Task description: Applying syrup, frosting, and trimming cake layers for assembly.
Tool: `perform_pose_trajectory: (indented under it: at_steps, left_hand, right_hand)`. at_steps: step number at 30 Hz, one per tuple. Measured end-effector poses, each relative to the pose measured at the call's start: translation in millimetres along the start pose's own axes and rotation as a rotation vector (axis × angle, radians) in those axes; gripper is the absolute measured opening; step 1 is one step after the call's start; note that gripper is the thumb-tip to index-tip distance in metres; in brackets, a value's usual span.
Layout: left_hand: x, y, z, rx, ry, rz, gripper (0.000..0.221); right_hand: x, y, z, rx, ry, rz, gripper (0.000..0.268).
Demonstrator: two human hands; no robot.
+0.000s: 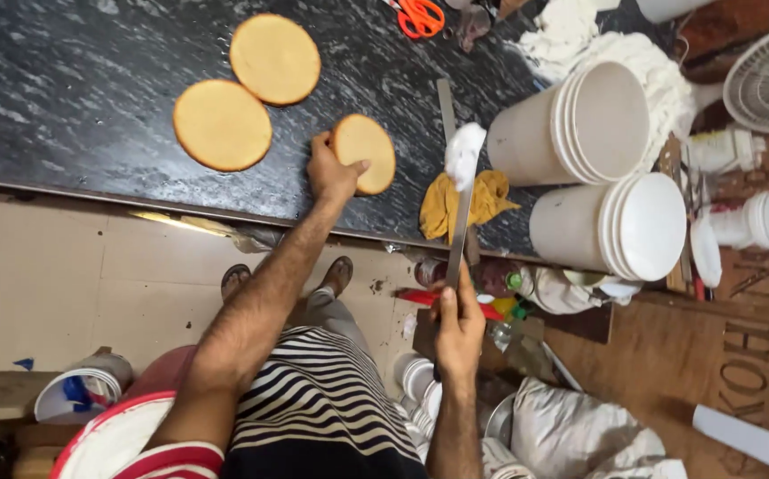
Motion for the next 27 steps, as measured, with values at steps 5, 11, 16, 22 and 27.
perform_pose_trajectory:
  at_steps: [5,11,16,22,27]
  left_hand:
    - [-7,5,-5,0.237,0.026,0.100,0.091]
    - [-22,-7,-143,0.002,0.029,0.359,0.063]
    - [-4,18,-258,-0.256,0.211,0.280,0.057]
    - [3,45,-240,-0.160,0.146,0.309,0.075]
    - [-7,66,-234,-0.148,0.031,0.146,0.093]
  right_hand:
    - [41,5,29,-0.159,-0.548,-0.473,0.059]
    - [-85,34,96,0.013,-0.891,-0.386,0.057]
    - [-78,25,55,0.066,-0.797,-0.133,0.053]
    - [-55,77,72,-0.060,-1.004,-0.341,0.058]
    - [-39,76,63,-0.171,-0.899,-0.466,0.056]
Point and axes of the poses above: each hand's wrist, its own y-axis towards the middle knuckle, its own z-axis out of the palm, x = y × z, the point moved 8 cm from there along y, towards the middle knuckle
